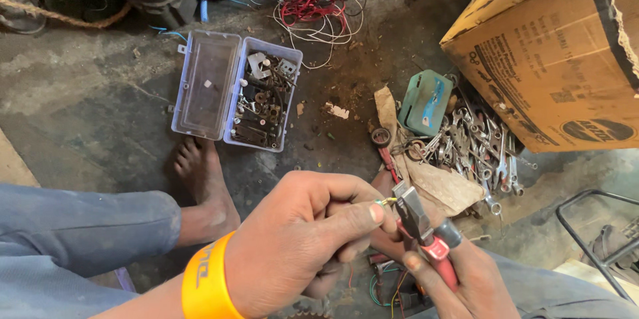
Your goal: The person sits on the floor and uses pliers to strip the insulation from a green wire. They repeatedly adjust the wire and use the pliers to remove sections of the outer coating, exposing the inner strands.
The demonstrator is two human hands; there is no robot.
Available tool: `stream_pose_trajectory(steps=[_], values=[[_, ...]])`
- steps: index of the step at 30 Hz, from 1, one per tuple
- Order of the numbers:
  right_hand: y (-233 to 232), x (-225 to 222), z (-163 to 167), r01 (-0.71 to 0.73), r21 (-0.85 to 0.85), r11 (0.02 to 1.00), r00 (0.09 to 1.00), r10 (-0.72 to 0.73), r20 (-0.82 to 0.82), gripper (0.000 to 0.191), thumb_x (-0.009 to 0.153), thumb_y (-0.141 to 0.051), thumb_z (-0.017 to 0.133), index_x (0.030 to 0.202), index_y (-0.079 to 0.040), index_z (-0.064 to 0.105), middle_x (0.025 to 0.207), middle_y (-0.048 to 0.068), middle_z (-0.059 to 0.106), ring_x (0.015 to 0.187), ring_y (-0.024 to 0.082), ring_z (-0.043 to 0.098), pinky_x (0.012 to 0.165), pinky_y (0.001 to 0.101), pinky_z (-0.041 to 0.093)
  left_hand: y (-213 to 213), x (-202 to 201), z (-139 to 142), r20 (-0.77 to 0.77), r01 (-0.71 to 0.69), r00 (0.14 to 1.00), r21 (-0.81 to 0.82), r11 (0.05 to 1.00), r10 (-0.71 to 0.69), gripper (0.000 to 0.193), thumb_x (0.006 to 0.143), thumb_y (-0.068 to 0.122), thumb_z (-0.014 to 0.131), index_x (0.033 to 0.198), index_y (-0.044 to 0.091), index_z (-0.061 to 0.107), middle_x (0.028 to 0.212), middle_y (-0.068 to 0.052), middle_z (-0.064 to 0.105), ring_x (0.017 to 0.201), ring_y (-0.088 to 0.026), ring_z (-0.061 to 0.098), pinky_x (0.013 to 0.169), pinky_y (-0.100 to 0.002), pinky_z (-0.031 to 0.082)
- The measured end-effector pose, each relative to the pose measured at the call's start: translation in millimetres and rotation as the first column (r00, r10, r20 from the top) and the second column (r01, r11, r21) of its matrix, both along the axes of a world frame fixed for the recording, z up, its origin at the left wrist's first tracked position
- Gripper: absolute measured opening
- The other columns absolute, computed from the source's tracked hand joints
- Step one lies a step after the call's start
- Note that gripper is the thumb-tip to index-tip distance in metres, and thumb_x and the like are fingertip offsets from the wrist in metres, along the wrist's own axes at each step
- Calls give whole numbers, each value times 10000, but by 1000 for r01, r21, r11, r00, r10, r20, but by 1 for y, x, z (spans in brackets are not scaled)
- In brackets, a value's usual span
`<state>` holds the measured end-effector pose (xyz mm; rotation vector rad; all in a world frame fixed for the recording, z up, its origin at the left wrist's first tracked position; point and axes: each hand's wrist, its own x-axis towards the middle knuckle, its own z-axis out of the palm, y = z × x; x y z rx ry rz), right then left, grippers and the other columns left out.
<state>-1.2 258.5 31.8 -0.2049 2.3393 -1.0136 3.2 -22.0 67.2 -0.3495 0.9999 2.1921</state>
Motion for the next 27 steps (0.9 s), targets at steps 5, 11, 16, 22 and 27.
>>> stream_pose_trajectory(steps=[5,11,16,22,27], values=[[4,-4,10,-46,22,999,992,48,-115,647,819,-64,711,1444,-83,546,1172,96,701,1117,207,674,974,348,509,-2,0,0,-16,79,997,-89,993,-81,290,982,264,588,890,7,685,602,21,515,419,-48,434,369,-235,346],[22,-14,12,-273,-26,962,958,269,-102,670,852,-75,745,1493,-109,553,1171,50,659,1056,191,670,919,317,547,-1,-1,-1,-478,-123,874,-384,915,-83,319,972,266,574,820,22,711,687,-6,599,623,-103,563,548,-309,458],[28,-13,7,-367,-29,930,924,360,-130,720,836,-88,768,1515,-133,530,1103,42,646,1006,195,649,868,313,545,-2,1,1,-420,-53,871,-595,802,-254,291,946,273,554,862,64,739,689,-124,651,610,-242,654,576,-372,475],[28,-14,9,-401,-36,915,910,394,-130,740,824,-109,773,1518,-132,515,1132,58,656,1040,206,643,889,321,527,-6,-4,3,-423,-9,846,-620,785,-325,264,909,238,540,839,58,720,713,-165,656,657,-295,677,607,-399,492],[27,-14,16,-293,24,956,956,292,17,698,883,-112,755,1544,-168,541,1117,25,652,969,170,680,870,315,536,-5,-5,4,-412,5,831,-664,747,-372,263,865,234,558,780,37,710,672,-194,634,601,-332,651,580,-412,491]])
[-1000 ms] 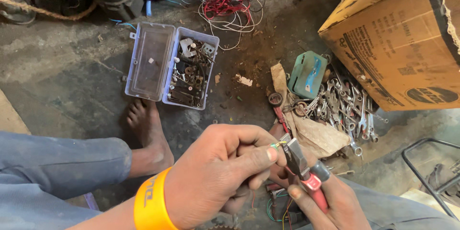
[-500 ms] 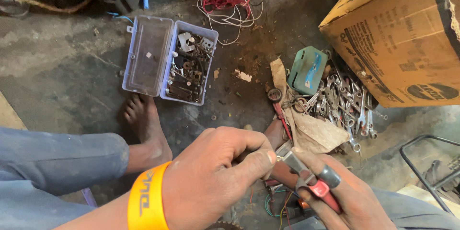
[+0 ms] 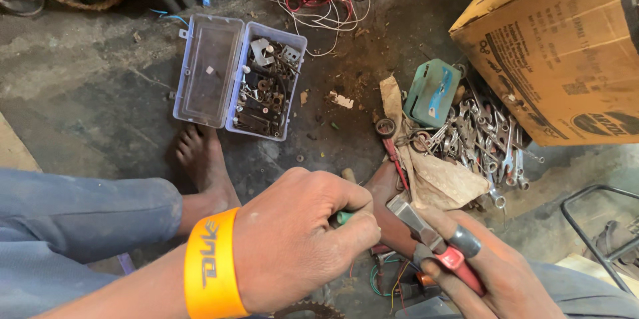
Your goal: The person sits on the floor and uses pliers to strip the insulation from a green wire. They repeatedly adjust the wire and use the pliers to remove sections of the outer coating, exposing the inner strands.
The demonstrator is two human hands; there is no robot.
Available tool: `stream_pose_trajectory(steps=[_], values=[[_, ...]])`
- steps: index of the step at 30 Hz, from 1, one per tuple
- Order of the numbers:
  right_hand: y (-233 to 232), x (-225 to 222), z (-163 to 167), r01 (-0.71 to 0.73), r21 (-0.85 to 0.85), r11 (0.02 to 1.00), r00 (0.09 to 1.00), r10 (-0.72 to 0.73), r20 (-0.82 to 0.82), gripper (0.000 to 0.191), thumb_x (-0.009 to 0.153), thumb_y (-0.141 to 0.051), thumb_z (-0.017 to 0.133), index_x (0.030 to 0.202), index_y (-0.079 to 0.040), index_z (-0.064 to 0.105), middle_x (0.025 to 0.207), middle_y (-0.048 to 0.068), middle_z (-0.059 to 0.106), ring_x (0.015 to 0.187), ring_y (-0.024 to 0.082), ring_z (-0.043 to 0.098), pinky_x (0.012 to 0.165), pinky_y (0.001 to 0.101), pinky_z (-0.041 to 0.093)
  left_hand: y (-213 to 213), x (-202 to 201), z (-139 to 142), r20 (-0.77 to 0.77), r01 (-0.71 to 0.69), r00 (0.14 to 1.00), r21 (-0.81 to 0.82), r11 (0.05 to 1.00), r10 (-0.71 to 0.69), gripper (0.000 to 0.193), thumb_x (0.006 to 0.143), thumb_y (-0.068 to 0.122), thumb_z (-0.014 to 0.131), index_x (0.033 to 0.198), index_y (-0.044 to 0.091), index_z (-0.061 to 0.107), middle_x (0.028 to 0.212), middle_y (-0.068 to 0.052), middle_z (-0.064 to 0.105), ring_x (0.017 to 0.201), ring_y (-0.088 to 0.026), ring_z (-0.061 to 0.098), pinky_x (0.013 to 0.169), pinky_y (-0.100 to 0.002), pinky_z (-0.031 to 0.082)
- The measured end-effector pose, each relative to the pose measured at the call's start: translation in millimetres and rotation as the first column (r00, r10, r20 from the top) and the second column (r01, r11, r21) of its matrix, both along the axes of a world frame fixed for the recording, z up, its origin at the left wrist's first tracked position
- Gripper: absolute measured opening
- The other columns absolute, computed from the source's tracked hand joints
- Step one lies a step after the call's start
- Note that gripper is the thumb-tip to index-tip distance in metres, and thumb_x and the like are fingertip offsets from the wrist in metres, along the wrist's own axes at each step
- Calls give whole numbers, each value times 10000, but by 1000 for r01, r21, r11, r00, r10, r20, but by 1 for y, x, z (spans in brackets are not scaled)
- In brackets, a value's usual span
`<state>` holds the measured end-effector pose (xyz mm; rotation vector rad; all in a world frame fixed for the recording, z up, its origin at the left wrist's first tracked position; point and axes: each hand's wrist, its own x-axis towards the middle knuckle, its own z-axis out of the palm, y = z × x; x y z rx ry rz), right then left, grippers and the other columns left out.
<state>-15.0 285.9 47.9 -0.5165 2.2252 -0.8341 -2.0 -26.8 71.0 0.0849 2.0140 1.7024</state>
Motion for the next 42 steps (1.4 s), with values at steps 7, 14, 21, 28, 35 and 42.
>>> stream_pose_trajectory(steps=[7,14,21,28,35,42], values=[[-4,-3,-1,-169,35,985,985,169,-13,708,871,-153,761,1545,-203,550,1048,17,624,956,175,636,842,314,509,1,1,-4,-36,29,999,-53,998,-31,274,832,251,589,722,16,678,661,-198,636,622,-360,656,582,-431,493],[-3,-3,1,-196,20,980,980,195,28,704,874,-160,746,1547,-203,544,991,15,620,918,178,633,812,315,527,1,5,-6,-22,56,998,-37,998,-57,269,875,288,590,794,68,720,688,-196,655,680,-362,682,604,-430,514],[-3,-2,0,-195,31,980,981,195,12,707,882,-178,754,1553,-200,534,944,25,615,888,188,616,789,318,538,3,8,-11,-186,91,977,-88,992,-106,249,878,245,570,784,61,709,736,-176,681,718,-383,639,662,-473,474],[-2,-1,-1,-211,18,977,976,212,-43,712,885,-188,742,1557,-176,507,914,33,595,841,201,616,758,336,514,3,9,-17,-452,156,855,-242,958,-254,190,896,176,575,799,35,657,839,-152,694,734,-383,609,659,-505,433],[-1,-1,-2,-221,87,971,975,222,0,678,915,-222,728,1554,-198,501,884,26,595,872,200,580,768,346,513,8,17,-19,-657,-40,745,-214,976,-113,148,891,136,616,928,35,718,952,-195,699,794,-393,604,684,-485,461],[1,-1,-5,-249,90,964,968,250,-3,583,969,-228,691,1527,-181,529,934,46,587,898,210,583,787,352,502,8,31,-33,-655,-31,737,-280,960,-167,158,949,137,659,1028,1,668,1020,-159,650,870,-365,600,740,-515,468]])
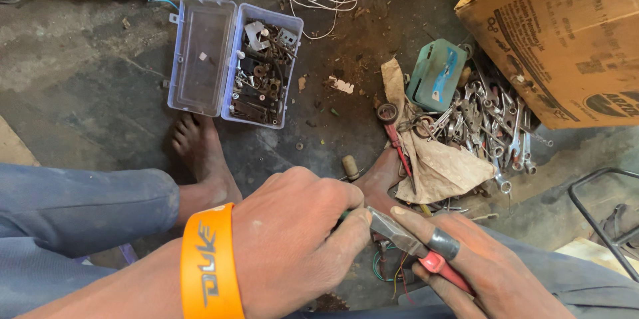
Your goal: The person sits on the floor and uses pliers to strip the insulation from a green wire. They repeatedly adjust the wire and use the pliers to remove sections of the outer coating, exposing the inner strands.
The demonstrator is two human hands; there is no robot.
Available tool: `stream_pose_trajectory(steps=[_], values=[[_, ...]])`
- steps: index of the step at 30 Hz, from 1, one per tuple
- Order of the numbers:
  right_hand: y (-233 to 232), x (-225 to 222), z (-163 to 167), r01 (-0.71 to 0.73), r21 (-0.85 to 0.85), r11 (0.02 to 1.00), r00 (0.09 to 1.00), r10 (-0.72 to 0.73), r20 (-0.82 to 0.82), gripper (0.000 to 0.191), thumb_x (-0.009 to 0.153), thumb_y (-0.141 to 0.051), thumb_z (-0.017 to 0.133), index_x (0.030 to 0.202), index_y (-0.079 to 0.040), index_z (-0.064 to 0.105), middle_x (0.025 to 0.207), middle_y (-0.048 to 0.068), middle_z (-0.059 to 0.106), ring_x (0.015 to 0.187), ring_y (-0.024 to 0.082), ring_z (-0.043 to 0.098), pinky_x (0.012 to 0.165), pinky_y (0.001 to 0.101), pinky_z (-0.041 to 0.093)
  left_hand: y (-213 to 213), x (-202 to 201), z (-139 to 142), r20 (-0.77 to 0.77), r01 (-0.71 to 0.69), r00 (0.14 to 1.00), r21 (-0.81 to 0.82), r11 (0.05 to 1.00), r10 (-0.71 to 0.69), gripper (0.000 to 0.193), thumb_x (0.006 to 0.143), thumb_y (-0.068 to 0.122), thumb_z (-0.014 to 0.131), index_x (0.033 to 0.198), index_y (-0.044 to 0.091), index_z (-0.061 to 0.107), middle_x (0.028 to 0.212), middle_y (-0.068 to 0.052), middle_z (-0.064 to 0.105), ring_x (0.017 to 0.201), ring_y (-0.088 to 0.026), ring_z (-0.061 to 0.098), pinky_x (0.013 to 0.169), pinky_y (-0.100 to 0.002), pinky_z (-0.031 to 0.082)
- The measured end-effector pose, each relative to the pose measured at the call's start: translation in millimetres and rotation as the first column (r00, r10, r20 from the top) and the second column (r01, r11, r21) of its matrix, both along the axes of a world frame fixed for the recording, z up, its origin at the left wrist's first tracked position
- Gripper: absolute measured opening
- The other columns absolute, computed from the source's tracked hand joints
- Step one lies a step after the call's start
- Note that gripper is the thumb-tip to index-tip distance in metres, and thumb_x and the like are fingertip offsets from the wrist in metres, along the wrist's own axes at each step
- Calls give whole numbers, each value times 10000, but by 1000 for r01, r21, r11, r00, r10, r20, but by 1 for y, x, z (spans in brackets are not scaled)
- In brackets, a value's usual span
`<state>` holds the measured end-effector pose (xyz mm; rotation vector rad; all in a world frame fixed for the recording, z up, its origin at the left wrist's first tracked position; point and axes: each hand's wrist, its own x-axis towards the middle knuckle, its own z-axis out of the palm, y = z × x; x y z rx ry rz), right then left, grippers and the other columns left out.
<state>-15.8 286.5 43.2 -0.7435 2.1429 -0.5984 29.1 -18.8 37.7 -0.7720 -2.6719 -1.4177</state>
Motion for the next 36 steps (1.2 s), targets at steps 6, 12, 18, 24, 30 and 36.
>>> stream_pose_trajectory(steps=[6,12,18,24,30,36], values=[[5,-1,2,3,-9,1000,998,-3,69,674,937,-186,660,1576,-199,445,970,27,555,892,195,588,825,357,479,-1,-2,6,-33,-10,999,18,1000,11,149,953,124,658,1022,-8,654,1024,-174,650,854,-371,604,733,-510,468],[-20,7,1,120,-174,978,993,-120,8,658,898,-138,686,1525,-136,488,1293,121,676,1175,276,685,951,384,509,-1,-24,27,664,-163,740,17,987,111,282,962,283,674,792,59,675,653,-182,653,675,-355,685,609,-440,504],[-31,24,-14,277,-120,953,959,-282,-20,635,858,-90,701,1466,-128,519,1339,117,700,1259,257,620,1036,386,486,-8,-30,26,486,-222,865,157,962,120,236,959,225,657,805,45,661,699,-168,659,725,-371,669,622,-453,489],[-17,42,-28,434,-185,882,888,-453,-81,570,896,-88,771,1443,-99,610,1287,129,710,1264,235,695,1085,391,447,-20,-33,24,443,-182,894,236,954,61,124,942,164,636,920,49,678,761,-161,679,764,-360,681,643,-420,509],[0,10,-15,381,62,922,923,-384,36,678,932,-183,745,1578,-170,539,1114,56,681,1006,171,674,932,329,592,-24,-41,35,670,-176,741,261,949,-47,169,978,202,595,975,63,691,714,-151,661,652,-322,670,625,-370,533],[-6,5,-10,111,-142,984,978,-134,-161,722,878,-146,704,1553,-133,447,1314,169,688,1199,313,673,950,394,489,-21,-38,37,680,-83,720,280,957,-137,261,992,245,556,882,50,688,700,-130,684,680,-318,698,629,-394,526]])
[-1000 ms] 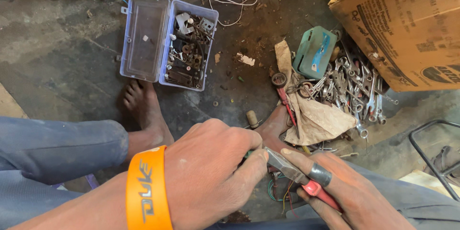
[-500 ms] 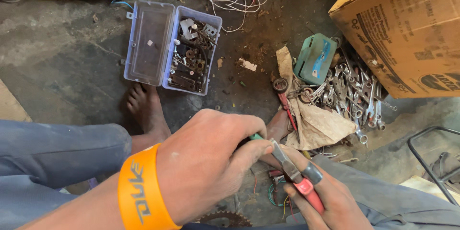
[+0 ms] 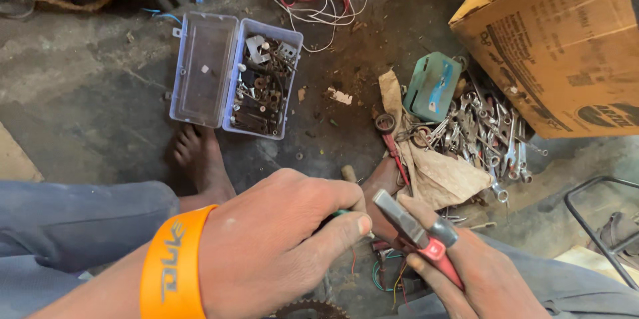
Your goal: The person sits on the floor and uses pliers to strip the insulation from a green wire. They repeatedly adjust the wire and use the pliers to remove sections of the outer coating, exposing the inner strands.
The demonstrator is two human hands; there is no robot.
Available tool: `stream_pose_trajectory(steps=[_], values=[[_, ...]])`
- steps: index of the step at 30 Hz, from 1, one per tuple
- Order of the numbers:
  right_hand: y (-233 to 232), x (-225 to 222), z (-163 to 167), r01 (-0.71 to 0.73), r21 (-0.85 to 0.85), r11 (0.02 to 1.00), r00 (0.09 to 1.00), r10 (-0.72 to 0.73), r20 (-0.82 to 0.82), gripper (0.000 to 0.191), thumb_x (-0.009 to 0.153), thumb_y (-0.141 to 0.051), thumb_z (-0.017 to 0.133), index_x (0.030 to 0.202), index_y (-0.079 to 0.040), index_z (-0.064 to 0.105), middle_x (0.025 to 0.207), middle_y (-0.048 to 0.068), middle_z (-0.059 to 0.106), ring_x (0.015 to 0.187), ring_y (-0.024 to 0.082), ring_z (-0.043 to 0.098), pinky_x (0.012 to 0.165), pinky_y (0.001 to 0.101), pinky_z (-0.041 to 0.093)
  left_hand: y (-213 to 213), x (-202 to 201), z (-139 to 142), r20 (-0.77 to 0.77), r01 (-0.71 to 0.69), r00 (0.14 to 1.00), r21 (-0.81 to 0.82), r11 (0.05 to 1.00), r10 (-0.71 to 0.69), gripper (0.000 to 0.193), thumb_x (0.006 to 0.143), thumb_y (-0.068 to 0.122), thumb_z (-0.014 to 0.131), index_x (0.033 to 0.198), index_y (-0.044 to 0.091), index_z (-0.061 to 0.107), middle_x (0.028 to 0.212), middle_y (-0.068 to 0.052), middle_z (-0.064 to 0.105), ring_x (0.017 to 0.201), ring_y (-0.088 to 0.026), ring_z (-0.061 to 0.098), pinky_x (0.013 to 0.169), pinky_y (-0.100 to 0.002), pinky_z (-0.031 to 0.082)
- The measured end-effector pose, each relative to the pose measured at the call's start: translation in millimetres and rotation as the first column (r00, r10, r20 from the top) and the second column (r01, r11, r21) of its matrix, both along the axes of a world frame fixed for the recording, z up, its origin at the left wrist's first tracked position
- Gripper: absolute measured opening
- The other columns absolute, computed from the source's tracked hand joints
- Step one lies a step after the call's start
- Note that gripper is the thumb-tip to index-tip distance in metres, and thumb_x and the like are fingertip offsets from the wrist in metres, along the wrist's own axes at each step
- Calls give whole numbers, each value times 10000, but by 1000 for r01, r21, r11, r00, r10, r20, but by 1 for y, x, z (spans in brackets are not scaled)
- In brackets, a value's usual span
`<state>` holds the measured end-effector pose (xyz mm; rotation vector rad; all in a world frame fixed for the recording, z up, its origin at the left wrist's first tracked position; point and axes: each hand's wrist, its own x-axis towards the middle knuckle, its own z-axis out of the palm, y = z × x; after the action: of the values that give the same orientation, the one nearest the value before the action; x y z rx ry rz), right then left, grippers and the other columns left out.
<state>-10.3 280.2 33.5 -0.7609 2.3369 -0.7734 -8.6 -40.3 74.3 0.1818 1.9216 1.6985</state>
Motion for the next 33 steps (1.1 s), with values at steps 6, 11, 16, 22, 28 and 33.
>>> stream_pose_trajectory(steps=[6,11,16,22,28,33], values=[[5,-1,5,14,148,989,959,-56,279,784,849,-67,698,1562,-304,476,1261,30,721,1138,212,709,937,378,509,4,8,-12,-240,8,969,-165,986,-48,292,976,252,551,869,29,706,750,-184,674,754,-389,658,694,-501,478],[11,5,3,-11,186,982,966,-37,254,791,808,-64,739,1539,-284,533,1156,12,720,1055,186,700,921,345,532,10,7,-11,-159,60,983,-213,975,-95,300,951,271,557,797,58,700,720,-174,677,777,-383,650,734,-514,466],[13,4,4,-39,44,998,975,29,222,723,820,-68,728,1507,-215,557,1176,31,736,1072,200,689,913,337,550,11,1,-5,-21,101,994,-197,975,-107,264,887,258,571,771,55,693,690,-178,675,714,-364,685,692,-472,513],[14,5,4,-63,-6,998,977,63,201,699,828,-96,748,1495,-190,559,1298,89,712,1163,261,708,935,368,546,15,-1,-4,-39,63,997,-170,983,-70,254,851,266,604,752,50,694,667,-176,670,662,-359,687,632,-449,525],[20,5,-2,-83,5,997,976,81,202,718,827,-121,758,1509,-198,546,1346,103,691,1218,277,697,969,379,533,16,-1,-4,-42,74,996,-203,976,-84,257,845,264,618,728,51,700,660,-180,666,658,-362,686,637,-447,528],[23,5,-1,-72,29,997,970,63,233,743,820,-143,766,1524,-211,539,1336,95,706,1204,269,703,960,379,528,16,-2,1,-69,89,992,-190,978,-104,268,890,248,590,735,45,674,666,-182,665,666,-369,685,650,-459,527]])
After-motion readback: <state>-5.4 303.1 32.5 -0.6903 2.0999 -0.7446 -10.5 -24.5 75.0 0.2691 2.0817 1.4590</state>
